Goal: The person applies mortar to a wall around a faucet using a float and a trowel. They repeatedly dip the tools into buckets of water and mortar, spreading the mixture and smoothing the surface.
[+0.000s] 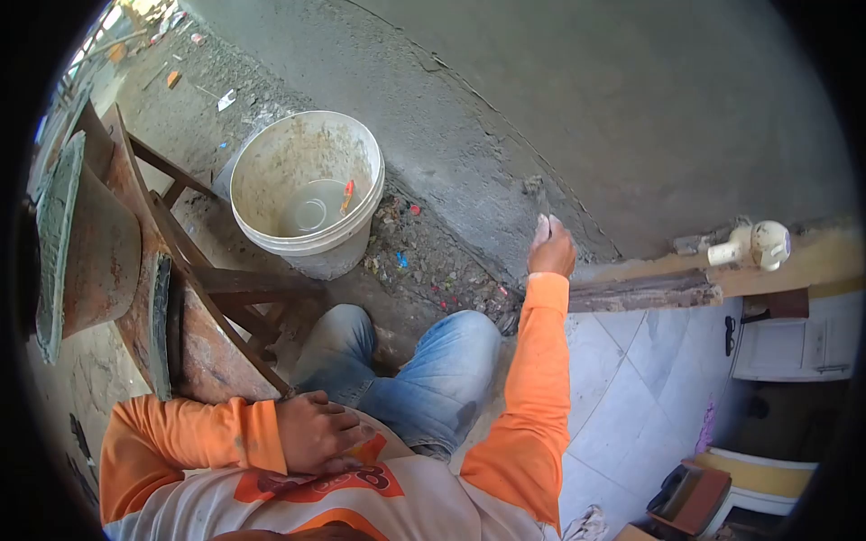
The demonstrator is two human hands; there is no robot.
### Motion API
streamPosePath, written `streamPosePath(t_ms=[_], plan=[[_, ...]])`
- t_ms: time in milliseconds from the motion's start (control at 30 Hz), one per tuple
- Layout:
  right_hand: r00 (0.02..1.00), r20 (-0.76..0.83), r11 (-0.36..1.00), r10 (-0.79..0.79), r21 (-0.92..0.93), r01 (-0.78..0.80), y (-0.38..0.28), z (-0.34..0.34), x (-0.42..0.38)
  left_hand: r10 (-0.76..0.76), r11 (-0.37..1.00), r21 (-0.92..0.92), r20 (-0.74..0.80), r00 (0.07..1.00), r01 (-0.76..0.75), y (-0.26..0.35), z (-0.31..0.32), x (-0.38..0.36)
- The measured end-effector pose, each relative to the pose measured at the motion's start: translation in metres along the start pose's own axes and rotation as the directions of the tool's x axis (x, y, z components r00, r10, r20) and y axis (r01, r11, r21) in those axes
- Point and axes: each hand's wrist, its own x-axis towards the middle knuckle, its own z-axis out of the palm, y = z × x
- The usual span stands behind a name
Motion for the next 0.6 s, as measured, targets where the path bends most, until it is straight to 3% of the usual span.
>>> streamPosePath(t_ms=[67,133,167,267,467,600], plan=[[0.999,0.035,1.0,-0.016,-0.014,0.017,-0.041,0.008,0.024,-0.017,0.999,0.041,0.055,0.998,0.015,0.0,0.0,0.0],[0.997,0.071,0.999,-0.015,-0.041,0.018,-0.079,0.022,0.037,-0.028,0.999,0.04,0.011,1.0,0.028,-0.001,0.003,0.0],[0.997,0.079,0.999,-0.002,-0.039,0.005,-0.073,0.024,0.03,-0.03,0.999,0.037,0.026,0.999,0.029,-0.001,0.004,0.0],[1.0,0.002,1.0,0.002,-0.005,-0.002,-0.005,0.011,-0.001,0.017,1.0,0.009,-0.131,0.991,-0.016,-0.004,0.005,-0.001],[1.0,0.01,1.0,-0.008,-0.007,0.008,-0.049,0.038,0.015,-0.025,0.998,0.06,-0.047,0.999,0.028,-0.001,0.005,0.001],[0.997,0.049,0.996,0.063,-0.074,-0.059,-0.013,0.025,-0.001,-0.023,0.999,0.042,-0.145,0.989,0.029,-0.002,0.006,0.003]])
